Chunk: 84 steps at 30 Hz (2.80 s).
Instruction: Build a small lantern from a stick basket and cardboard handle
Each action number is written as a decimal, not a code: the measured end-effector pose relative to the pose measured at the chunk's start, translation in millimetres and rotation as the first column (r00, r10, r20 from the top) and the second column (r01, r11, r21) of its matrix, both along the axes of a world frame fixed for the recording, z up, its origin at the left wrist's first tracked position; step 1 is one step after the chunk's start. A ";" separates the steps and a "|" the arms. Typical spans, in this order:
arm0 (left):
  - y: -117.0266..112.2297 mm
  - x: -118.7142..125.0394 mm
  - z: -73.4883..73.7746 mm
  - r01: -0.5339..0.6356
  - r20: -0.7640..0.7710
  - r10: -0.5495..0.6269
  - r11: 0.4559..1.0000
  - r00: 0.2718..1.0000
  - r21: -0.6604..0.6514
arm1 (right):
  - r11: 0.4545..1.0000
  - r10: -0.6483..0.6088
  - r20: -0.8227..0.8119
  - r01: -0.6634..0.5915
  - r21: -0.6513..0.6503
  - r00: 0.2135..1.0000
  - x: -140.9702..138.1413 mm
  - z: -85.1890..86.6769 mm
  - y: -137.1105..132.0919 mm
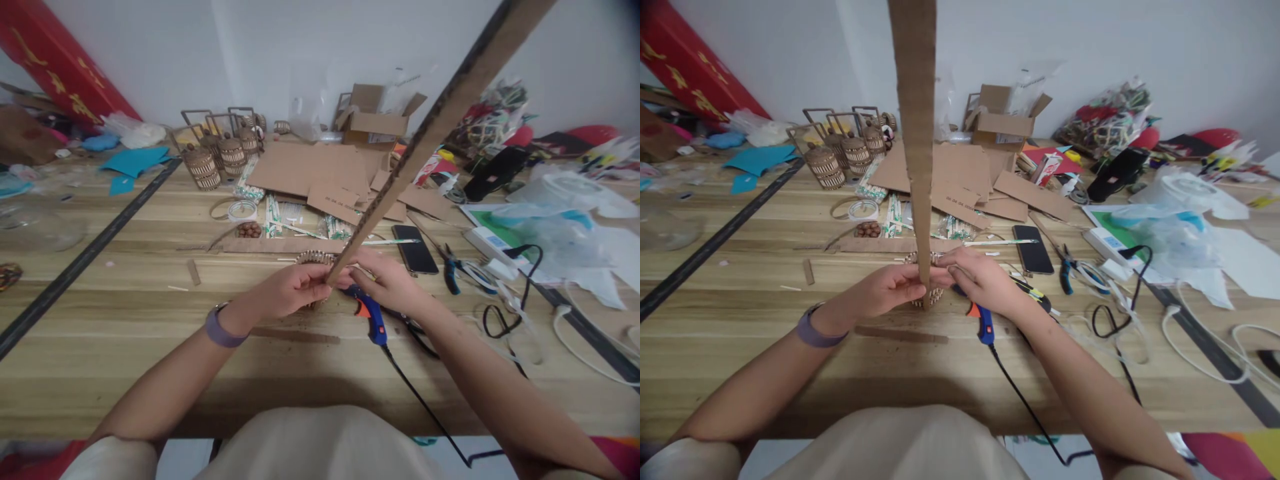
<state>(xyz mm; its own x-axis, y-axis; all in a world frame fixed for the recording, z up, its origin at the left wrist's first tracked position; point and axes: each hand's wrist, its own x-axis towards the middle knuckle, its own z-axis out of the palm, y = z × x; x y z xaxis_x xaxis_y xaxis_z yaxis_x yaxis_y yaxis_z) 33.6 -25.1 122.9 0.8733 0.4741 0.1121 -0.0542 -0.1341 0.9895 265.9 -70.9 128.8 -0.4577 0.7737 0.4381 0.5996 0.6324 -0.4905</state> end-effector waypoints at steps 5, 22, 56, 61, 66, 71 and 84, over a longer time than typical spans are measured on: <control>0.1 -1.6 0.8 0.001 -0.034 0.002 0.995 0.999 0.102 | 0.959 -0.088 -0.292 0.001 -0.284 0.952 -6.8 10.5 -4.5; -16.4 3.5 -4.1 -0.257 0.066 0.250 0.958 0.966 0.126 | 0.887 -0.121 -0.587 -0.178 -0.426 0.800 -37.2 9.5 -15.4; -42.2 25.3 -5.9 -0.807 0.417 0.691 0.494 0.591 0.324 | 0.971 -0.203 -0.430 0.123 -0.206 0.880 -44.6 29.9 -15.7; -42.2 24.4 -8.1 -0.808 0.410 0.696 0.484 0.589 0.336 | 0.967 -0.219 -0.471 0.123 -0.225 0.854 -46.8 27.5 -14.5; -42.4 24.3 -6.4 -0.806 0.403 0.700 0.473 0.590 0.357 | 0.917 -0.261 -0.586 0.009 -0.398 0.767 -52.8 25.9 -13.7; -42.3 25.5 -5.1 -0.800 0.394 0.698 0.490 0.599 0.347 | 0.848 -0.345 -0.697 -0.110 -0.519 0.628 -59.9 23.7 -12.5; -41.9 17.1 24.3 -0.640 0.019 0.640 0.769 0.768 -0.010 | 0.763 -0.411 -0.695 -0.195 -0.616 0.589 -52.8 22.9 -3.1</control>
